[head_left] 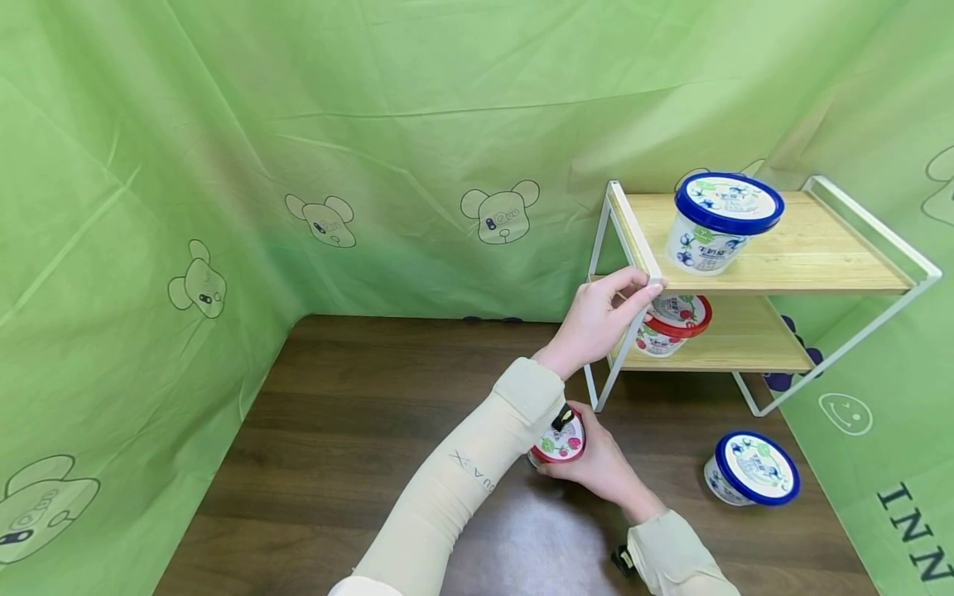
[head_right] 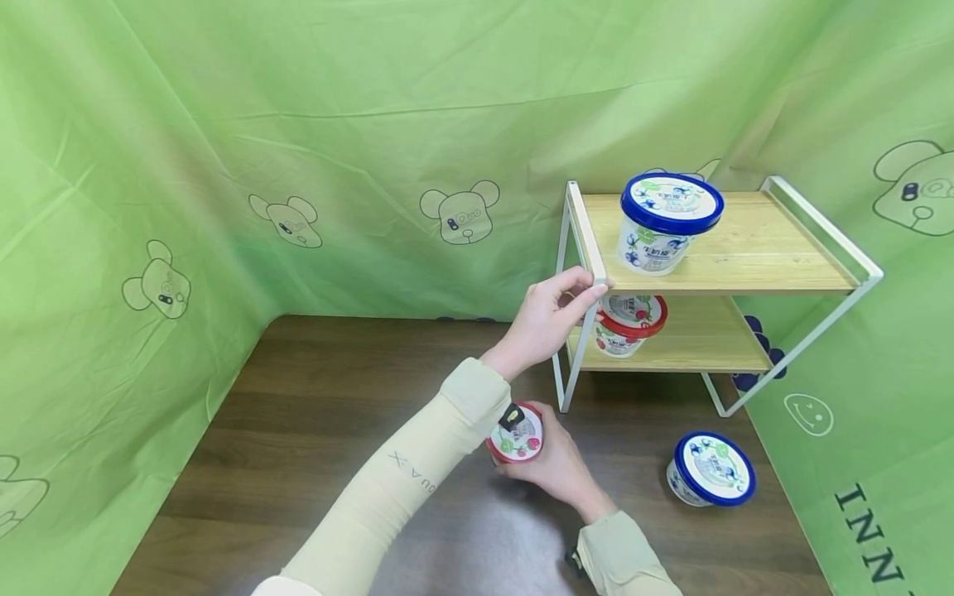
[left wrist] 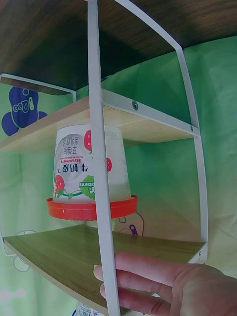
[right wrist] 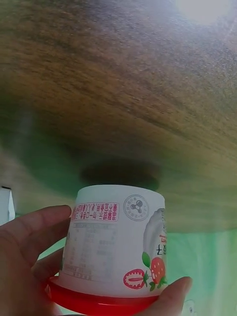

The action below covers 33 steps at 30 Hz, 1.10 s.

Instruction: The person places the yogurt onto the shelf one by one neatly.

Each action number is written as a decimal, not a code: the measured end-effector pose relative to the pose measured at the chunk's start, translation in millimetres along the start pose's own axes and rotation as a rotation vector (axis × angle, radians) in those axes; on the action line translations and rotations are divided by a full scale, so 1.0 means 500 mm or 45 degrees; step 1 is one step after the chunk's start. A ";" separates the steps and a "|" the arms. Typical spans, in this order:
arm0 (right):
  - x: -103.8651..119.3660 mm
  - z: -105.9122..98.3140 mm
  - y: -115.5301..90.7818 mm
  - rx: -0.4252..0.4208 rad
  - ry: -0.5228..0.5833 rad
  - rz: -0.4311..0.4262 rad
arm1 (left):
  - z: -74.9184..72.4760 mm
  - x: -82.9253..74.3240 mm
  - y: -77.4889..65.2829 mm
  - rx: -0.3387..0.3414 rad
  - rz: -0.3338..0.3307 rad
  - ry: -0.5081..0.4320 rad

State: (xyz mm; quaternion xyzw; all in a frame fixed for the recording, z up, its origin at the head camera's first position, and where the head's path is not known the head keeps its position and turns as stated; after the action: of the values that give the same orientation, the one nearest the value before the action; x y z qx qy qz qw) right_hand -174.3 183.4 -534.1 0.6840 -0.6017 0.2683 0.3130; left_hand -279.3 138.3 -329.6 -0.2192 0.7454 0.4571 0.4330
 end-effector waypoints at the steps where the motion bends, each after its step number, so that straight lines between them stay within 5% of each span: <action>1: -0.002 -0.001 0.000 0.006 -0.003 0.011 | 0.000 0.000 0.000 0.001 -0.002 -0.004; 33: -0.007 -0.046 0.000 -0.002 0.000 0.036 | 0.000 -0.001 0.000 0.006 0.010 -0.005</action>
State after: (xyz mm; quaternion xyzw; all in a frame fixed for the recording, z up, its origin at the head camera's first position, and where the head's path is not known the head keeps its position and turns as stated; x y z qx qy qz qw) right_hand -174.5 203.1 -521.4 0.6754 -0.6114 0.2724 0.3097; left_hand -279.0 138.4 -329.2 -0.2144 0.7464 0.4574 0.4334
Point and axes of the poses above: each hand's wrist, its own y-axis towards the middle knuckle, its own z-axis out of the palm, x = y × z, the point moved 6 cm from there along y, towards the middle knuckle, and after that the axes turned 9 degrees about -y, right-handed, at the moved point
